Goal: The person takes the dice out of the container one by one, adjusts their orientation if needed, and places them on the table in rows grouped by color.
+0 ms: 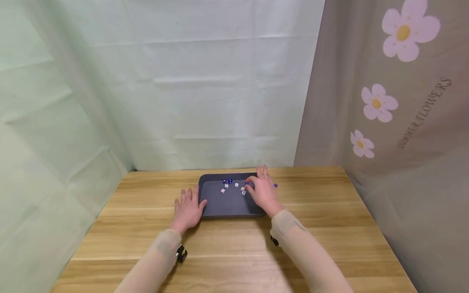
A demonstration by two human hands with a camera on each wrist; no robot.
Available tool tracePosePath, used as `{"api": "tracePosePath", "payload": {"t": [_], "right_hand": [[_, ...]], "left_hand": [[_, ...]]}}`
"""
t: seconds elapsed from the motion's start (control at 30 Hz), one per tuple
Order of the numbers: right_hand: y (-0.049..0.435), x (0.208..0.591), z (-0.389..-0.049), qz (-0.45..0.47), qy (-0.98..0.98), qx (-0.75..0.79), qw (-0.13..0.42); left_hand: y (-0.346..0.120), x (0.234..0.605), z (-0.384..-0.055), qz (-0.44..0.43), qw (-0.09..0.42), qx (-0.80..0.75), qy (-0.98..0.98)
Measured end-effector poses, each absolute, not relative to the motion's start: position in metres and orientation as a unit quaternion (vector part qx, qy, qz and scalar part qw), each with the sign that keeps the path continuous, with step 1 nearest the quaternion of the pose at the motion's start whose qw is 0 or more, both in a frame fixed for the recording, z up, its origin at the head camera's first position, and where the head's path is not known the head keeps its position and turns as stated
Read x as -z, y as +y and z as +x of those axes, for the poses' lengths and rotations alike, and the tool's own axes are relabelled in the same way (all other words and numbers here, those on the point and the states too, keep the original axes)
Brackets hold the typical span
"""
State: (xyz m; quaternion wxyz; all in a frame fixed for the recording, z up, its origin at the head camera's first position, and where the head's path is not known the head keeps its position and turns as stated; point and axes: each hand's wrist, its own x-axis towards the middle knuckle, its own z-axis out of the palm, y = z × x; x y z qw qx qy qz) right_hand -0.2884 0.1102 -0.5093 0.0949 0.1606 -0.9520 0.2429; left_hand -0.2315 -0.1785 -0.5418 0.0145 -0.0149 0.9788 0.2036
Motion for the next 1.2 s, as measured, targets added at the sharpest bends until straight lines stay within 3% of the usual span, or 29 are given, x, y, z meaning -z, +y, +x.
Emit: {"api": "tracePosePath", "payload": {"t": [1.2], "right_hand": [[0.192,0.521,-0.294,0.104,-0.946,-0.284,0.117]], "left_hand": [[-0.179,0.536,-0.230,-0.013,0.026,-0.198,0.980]]}}
